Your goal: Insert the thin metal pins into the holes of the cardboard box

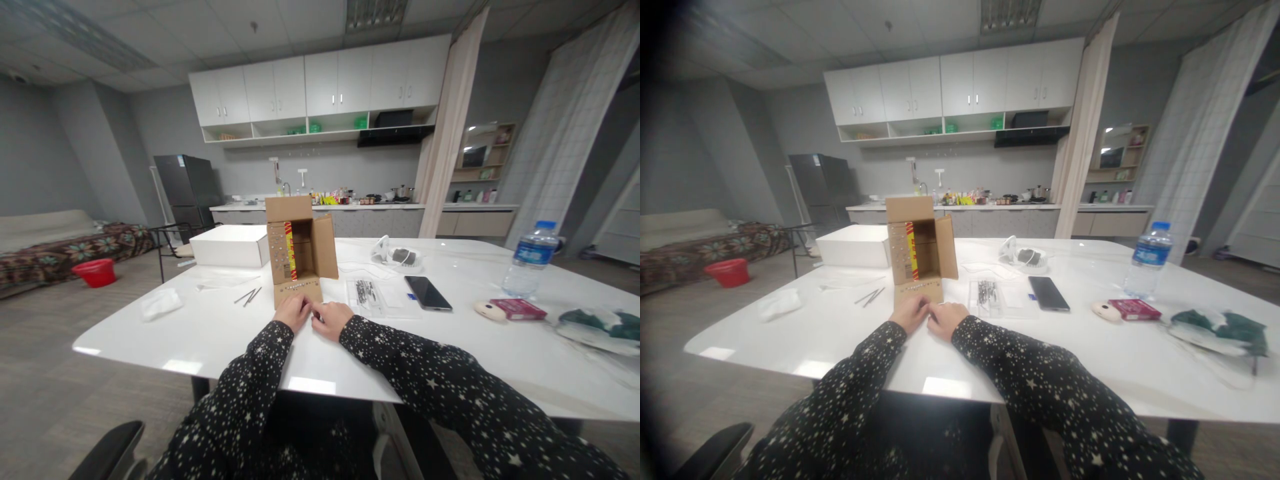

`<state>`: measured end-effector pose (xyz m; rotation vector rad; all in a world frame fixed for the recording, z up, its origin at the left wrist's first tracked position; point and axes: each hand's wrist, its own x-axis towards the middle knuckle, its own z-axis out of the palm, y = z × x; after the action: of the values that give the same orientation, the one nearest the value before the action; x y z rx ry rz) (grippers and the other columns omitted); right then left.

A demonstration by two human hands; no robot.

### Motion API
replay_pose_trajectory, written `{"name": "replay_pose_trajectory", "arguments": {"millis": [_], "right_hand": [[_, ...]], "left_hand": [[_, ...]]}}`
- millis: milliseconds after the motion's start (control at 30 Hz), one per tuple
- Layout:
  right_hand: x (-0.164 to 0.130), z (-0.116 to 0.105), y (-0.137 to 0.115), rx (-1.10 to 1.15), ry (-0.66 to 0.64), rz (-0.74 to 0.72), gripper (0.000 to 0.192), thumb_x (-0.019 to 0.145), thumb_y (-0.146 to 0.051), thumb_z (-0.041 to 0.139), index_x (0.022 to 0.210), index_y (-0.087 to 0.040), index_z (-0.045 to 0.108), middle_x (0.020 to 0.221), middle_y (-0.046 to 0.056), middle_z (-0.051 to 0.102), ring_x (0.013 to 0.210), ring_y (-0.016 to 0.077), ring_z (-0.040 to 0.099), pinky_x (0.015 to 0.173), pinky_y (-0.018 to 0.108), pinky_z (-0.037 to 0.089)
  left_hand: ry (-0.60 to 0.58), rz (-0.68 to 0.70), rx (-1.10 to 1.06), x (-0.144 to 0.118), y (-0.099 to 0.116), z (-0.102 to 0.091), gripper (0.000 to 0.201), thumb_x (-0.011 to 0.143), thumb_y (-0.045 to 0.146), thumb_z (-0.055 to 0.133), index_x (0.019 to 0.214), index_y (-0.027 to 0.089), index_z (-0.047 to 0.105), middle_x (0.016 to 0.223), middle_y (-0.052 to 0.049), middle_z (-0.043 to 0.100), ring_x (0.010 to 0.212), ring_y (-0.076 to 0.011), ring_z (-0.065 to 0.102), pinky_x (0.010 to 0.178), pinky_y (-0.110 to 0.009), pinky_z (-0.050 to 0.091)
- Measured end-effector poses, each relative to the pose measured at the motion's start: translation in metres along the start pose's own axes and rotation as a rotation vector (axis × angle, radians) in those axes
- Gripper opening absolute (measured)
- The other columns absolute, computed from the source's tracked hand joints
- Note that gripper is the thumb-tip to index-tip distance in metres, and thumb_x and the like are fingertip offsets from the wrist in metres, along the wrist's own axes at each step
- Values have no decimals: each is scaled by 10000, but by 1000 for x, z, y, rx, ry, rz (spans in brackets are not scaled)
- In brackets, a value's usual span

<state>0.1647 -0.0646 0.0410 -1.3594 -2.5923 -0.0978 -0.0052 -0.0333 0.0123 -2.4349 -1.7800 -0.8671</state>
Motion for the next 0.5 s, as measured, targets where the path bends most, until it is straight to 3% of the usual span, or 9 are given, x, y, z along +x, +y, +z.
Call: {"name": "replay_pose_trajectory", "arguments": {"millis": [200,500], "right_hand": [[1,2,1,6,24,-9,264,868,-375,415,1007,-230,588,879,50,689,769,207,628,634,282,361],[0,0,1,1,-1,-17,256,883,-370,402,1000,-227,580,899,58,687,784,202,622,643,283,357]], "left_hand": [[90,-3,-113,0,-2,0,151,870,284,437,870,187,552,830,-56,661,768,-184,615,715,-310,463],[378,-21,-229,-1,3,-12,106,848,246,472,846,188,560,780,-30,637,713,-152,591,715,-308,493]]}}
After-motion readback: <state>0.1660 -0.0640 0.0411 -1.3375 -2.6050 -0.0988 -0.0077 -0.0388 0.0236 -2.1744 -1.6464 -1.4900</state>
